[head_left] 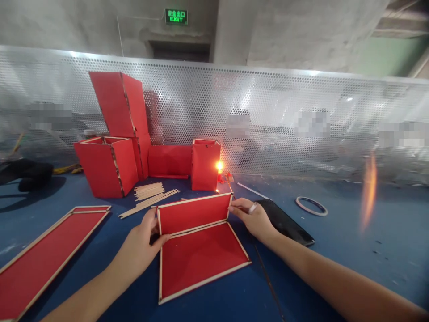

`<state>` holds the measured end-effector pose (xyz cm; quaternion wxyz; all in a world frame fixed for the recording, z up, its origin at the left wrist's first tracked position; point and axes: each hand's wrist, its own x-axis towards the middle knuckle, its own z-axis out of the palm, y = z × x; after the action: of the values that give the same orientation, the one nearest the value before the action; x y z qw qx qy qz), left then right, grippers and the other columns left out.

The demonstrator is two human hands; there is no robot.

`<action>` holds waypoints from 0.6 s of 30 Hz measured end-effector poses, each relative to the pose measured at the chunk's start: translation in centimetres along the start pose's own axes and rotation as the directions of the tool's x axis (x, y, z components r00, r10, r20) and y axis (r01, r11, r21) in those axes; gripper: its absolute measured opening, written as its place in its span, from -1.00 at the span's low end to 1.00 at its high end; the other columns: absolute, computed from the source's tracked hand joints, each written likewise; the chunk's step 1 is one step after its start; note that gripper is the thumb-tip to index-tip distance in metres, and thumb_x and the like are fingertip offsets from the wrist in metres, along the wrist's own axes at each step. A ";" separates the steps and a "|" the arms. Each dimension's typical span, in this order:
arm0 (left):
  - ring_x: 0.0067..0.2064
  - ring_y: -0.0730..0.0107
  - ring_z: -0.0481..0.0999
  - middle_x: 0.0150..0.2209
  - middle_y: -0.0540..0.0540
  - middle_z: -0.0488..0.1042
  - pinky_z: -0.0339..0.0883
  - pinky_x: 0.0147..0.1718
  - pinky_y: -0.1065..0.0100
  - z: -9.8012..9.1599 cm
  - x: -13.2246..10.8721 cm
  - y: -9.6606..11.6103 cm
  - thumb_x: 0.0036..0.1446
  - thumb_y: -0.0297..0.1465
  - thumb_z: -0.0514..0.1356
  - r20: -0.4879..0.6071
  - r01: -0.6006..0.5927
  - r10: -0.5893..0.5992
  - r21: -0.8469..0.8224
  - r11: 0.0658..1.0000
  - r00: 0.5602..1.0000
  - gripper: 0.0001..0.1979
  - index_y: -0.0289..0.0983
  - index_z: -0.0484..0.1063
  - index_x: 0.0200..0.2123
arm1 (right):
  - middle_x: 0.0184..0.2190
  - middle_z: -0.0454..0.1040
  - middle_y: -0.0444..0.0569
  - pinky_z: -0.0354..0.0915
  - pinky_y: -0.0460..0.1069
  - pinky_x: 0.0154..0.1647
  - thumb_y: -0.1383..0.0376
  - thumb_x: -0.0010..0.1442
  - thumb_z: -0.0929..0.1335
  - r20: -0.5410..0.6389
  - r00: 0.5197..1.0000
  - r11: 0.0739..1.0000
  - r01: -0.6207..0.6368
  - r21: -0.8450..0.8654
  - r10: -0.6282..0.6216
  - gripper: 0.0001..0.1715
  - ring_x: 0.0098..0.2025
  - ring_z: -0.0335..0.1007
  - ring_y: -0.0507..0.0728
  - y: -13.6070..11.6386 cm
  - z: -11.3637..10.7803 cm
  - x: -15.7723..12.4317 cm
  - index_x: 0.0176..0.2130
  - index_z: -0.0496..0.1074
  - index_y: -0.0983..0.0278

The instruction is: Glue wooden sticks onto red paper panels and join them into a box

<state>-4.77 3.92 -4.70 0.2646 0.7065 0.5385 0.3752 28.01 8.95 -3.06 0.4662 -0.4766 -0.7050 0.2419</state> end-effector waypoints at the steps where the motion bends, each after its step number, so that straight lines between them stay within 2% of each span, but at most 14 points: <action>1: 0.11 -0.04 0.58 0.10 -0.34 0.55 0.45 0.06 0.00 0.1 0.0 -0.1 0.16 -0.18 0.10 0.006 -0.008 0.008 0.003 1.000 1.000 -0.38 -0.25 0.03 0.22 | -0.32 0.64 0.00 0.40 0.10 -0.08 0.08 0.13 0.41 0.003 1.000 1.000 0.002 -0.003 -0.002 -0.73 -0.21 0.54 0.21 0.0 0.0 0.0 -0.36 0.60 0.20; 7: 0.07 0.00 0.59 0.06 -0.28 0.56 0.49 0.04 -0.02 -0.4 -0.4 -0.1 0.34 -0.13 0.02 -0.045 -0.111 0.112 0.026 0.993 0.993 -0.50 -0.22 0.10 0.24 | -0.30 0.64 0.00 0.40 0.10 -0.07 0.10 0.15 0.40 0.011 1.000 1.000 0.009 -0.002 -0.009 -0.76 -0.21 0.55 0.20 0.1 0.0 0.0 -0.35 0.58 0.19; 9: 0.05 0.03 0.60 0.06 -0.26 0.54 0.51 0.03 0.00 -1.0 -0.4 0.2 0.34 -0.12 0.05 -0.123 -0.142 0.145 0.027 0.989 0.982 -0.50 -0.19 0.12 0.25 | -0.30 0.64 0.00 0.40 0.10 -0.07 0.09 0.15 0.40 0.009 1.000 1.000 0.011 0.000 -0.011 -0.75 -0.21 0.55 0.21 0.2 0.0 -0.1 -0.36 0.58 0.19; 11: 0.06 0.06 0.58 0.08 -0.24 0.51 0.50 0.06 0.00 -1.7 -0.3 0.7 0.33 -0.12 0.11 -0.225 -0.187 0.191 0.039 0.982 0.956 -0.48 -0.16 0.13 0.26 | -0.31 0.64 -0.01 0.41 0.09 -0.10 0.09 0.15 0.40 0.008 1.000 1.000 0.011 -0.001 -0.011 -0.76 -0.22 0.55 0.21 0.2 0.0 -0.1 -0.36 0.58 0.19; 13: 0.09 0.06 0.55 0.13 -0.22 0.47 0.47 0.10 0.00 -2.3 -0.2 1.3 0.31 -0.14 0.17 -0.282 -0.243 0.251 0.062 0.968 0.926 -0.46 -0.11 0.14 0.28 | -0.32 0.64 -0.01 0.41 0.08 -0.10 0.09 0.14 0.40 0.008 1.000 1.000 0.011 -0.003 -0.011 -0.76 -0.23 0.55 0.21 0.3 0.0 -0.1 -0.36 0.58 0.18; 16: 0.18 0.02 0.48 0.26 -0.20 0.37 0.42 0.15 -0.04 -2.4 -0.4 1.7 0.31 -0.16 0.20 -0.230 -0.310 0.322 0.086 0.947 0.918 -0.46 -0.06 0.16 0.28 | -0.30 0.64 0.00 0.40 0.09 -0.10 0.08 0.13 0.41 0.002 1.000 1.000 0.015 -0.010 -0.015 -0.76 -0.22 0.54 0.21 0.5 0.0 -0.1 -0.35 0.58 0.18; 18: 0.26 -0.08 0.40 0.34 -0.23 0.27 0.38 0.18 -0.11 -2.1 -1.0 1.3 0.27 -0.14 0.25 -0.160 -0.327 0.341 0.106 0.939 0.927 -0.37 -0.04 0.11 0.33 | -0.30 0.64 0.00 0.40 0.09 -0.10 0.08 0.13 0.41 -0.002 1.000 1.000 0.020 -0.012 -0.020 -0.76 -0.21 0.54 0.22 0.6 0.0 0.0 -0.36 0.58 0.18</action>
<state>-5.90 2.58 -2.71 0.1208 0.7617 0.4458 0.4545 28.24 9.18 -3.53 0.4663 -0.4725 -0.7107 0.2328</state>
